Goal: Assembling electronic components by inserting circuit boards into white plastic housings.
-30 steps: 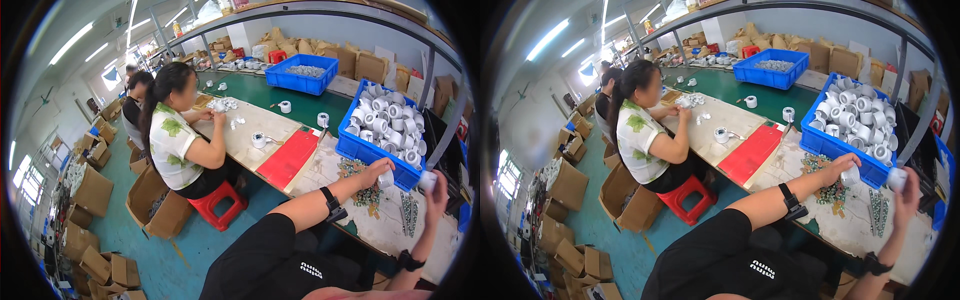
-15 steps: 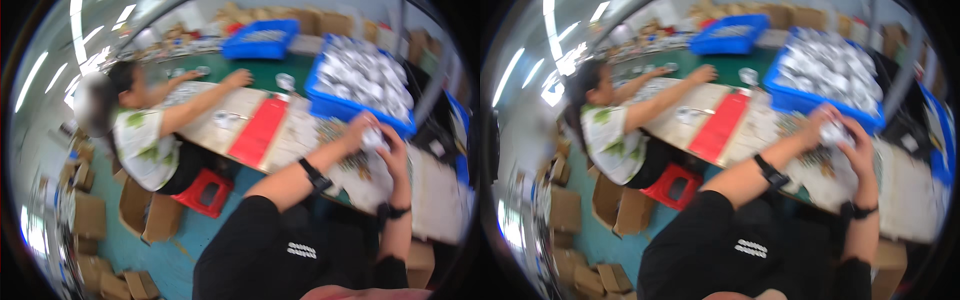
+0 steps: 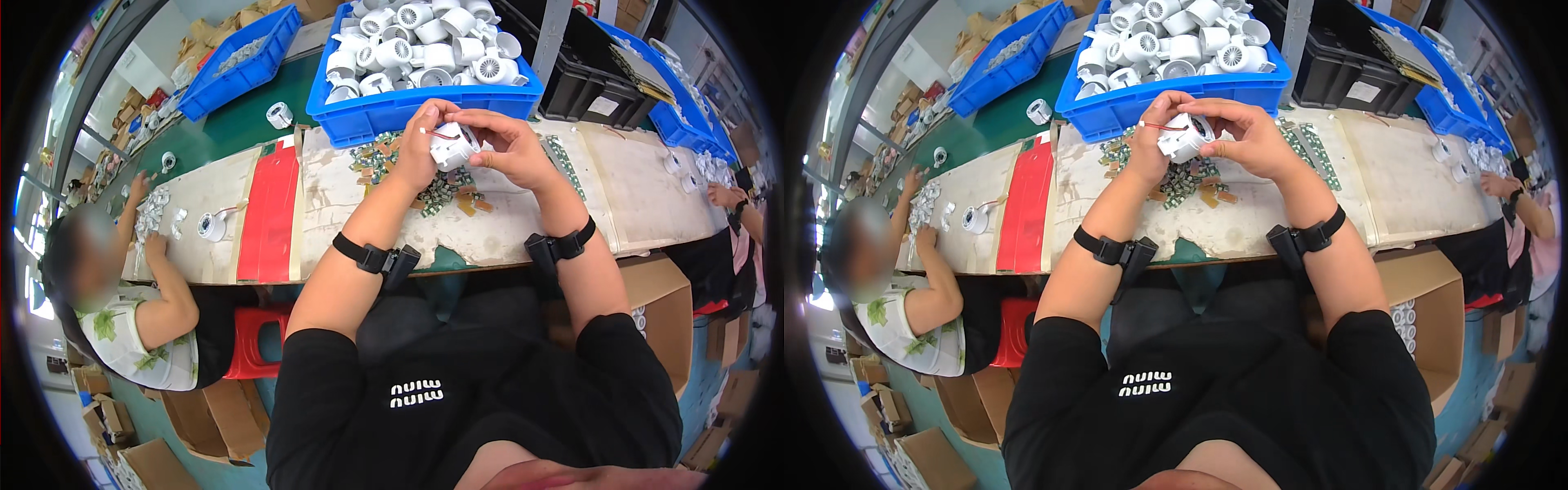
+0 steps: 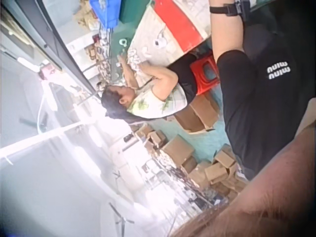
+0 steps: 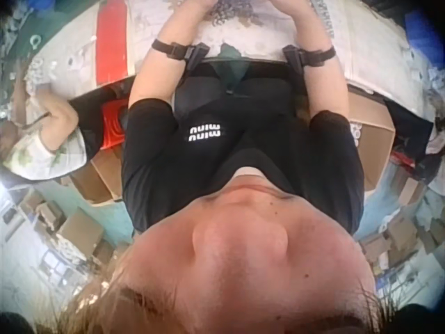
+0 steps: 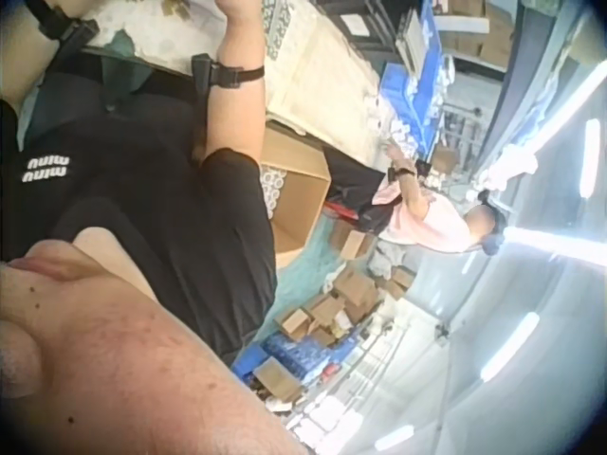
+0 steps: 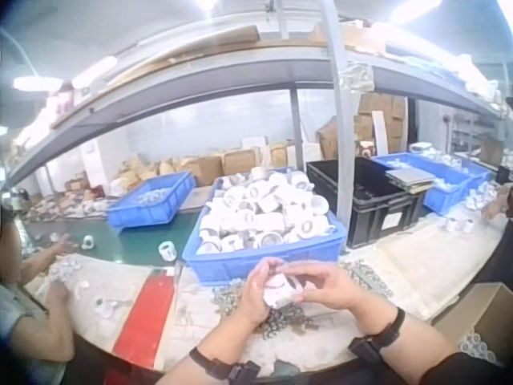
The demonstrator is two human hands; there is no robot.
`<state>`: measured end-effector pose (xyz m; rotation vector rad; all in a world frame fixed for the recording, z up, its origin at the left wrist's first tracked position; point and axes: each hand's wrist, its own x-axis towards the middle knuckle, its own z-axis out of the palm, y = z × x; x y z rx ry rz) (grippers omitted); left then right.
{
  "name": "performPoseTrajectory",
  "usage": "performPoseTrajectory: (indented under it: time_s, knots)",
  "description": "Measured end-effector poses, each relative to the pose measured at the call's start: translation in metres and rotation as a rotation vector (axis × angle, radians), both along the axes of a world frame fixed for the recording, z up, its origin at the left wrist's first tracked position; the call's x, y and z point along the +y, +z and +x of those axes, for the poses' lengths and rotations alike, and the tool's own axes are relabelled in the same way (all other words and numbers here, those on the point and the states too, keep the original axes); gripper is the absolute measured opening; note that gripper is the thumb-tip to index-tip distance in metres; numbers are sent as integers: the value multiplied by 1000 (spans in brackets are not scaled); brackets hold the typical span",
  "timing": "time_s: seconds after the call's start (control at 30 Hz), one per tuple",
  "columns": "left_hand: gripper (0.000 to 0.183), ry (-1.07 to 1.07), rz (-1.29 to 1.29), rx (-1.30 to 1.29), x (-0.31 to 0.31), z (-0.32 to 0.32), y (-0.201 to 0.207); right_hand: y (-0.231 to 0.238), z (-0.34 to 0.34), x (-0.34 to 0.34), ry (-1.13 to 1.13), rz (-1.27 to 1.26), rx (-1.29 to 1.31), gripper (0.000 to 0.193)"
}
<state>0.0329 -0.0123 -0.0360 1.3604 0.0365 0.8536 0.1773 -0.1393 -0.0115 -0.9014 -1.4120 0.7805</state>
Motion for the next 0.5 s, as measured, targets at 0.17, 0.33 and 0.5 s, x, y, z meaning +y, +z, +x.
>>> performPoseTrajectory:
  time_s: [0.17,0.33,0.5]
  knots:
    - [57,-145,-217,84,-4,-2,4,-3,7,-2,48,-104,-7,64]
    - [59,-59,-109,188,-2,-5,1,2,-7,-1,-23,45,-218,76]
    - [66,137,-152,103,-8,6,-2,6,-16,-4,-334,72,-614,86]
